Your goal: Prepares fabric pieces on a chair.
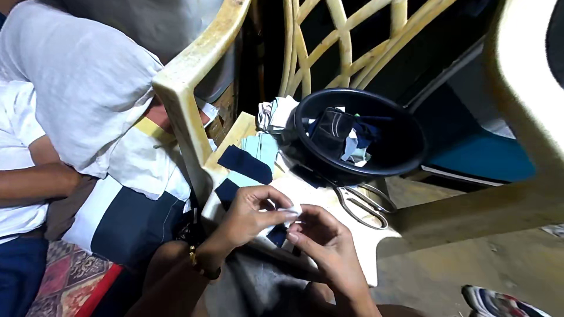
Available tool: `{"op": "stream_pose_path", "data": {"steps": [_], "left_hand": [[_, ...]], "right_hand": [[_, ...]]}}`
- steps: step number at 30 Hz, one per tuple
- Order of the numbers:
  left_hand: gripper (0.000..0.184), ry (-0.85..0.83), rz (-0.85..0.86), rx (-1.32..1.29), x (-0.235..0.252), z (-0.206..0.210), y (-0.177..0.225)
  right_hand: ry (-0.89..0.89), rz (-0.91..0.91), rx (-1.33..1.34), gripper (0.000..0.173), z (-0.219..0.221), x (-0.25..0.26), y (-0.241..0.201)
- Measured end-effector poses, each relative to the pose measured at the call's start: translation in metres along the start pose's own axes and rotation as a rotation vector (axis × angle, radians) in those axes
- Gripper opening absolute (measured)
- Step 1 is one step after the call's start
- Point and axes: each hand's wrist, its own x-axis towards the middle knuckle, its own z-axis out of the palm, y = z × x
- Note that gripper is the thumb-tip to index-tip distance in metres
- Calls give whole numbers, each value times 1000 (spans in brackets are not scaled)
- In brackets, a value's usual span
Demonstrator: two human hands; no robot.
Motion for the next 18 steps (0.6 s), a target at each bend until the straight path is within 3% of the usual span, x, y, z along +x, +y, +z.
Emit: {"op": "stream_pose_path", "data": {"steps": [4,8,12,15,16,18], "left_hand": [[14,-75,-62,-51,-1,0,2],[19,-137,-73,-100,1,-6,0],[20,-220,-42,14,1,-13,-4],[14,-136,-66,103,1,-12,-2],[7,-105,-89,131,1,-10,-1],[15,-74,-168,174,0,-8,4]], "right_hand": [[107,-31,-90,13,-7,1,2],[124,-57,-146,19,-19,4,1],[82,-5,-11,30,-22,4,4],[105,56,54,38,-21,4,5],[104,65,75,36,-21,4,5],[105,59,53,25,-20,4,6]]}}
